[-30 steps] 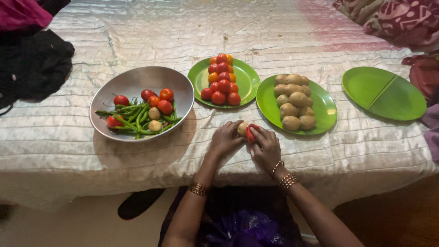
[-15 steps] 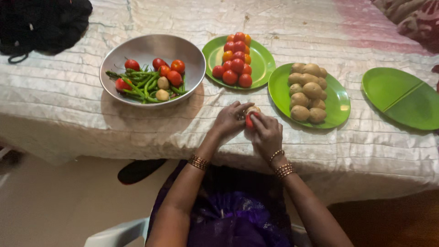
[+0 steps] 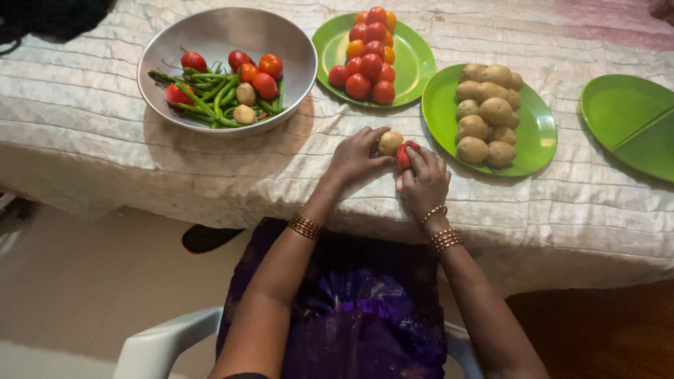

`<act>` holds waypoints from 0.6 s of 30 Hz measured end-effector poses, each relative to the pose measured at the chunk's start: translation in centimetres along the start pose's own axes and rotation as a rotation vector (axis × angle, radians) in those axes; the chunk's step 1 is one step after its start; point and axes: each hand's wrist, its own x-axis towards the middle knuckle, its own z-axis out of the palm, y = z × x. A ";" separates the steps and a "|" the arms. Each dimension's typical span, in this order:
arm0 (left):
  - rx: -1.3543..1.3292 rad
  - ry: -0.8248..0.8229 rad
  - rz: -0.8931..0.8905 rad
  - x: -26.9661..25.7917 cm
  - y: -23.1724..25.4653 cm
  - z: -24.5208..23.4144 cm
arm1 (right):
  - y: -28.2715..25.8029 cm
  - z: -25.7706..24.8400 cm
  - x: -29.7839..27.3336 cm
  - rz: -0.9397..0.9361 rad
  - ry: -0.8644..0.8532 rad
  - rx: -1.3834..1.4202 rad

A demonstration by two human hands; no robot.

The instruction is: The person sits at a table and peels potatoes using a red peeler. They hold the potato in their left hand and scrape the skin off with the peeler in their right hand. The peeled potatoes are placed on a green plate alongside other potatoes, while tomatoes and green beans are visible in a bowl nearby.

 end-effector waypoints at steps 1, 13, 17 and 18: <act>0.000 0.004 -0.006 -0.1 0.1 0.0 | 0.1 0.0 0.0 0.001 0.002 0.015; 0.029 -0.039 0.148 -0.2 -1.6 0.8 | 2.2 -0.5 1.4 0.114 0.010 0.262; 0.088 -0.020 0.211 0.0 -1.2 0.3 | 2.1 -0.7 2.0 0.095 0.038 0.304; 0.105 -0.010 0.232 0.1 -1.0 0.3 | 2.3 -0.6 2.3 0.116 0.040 0.320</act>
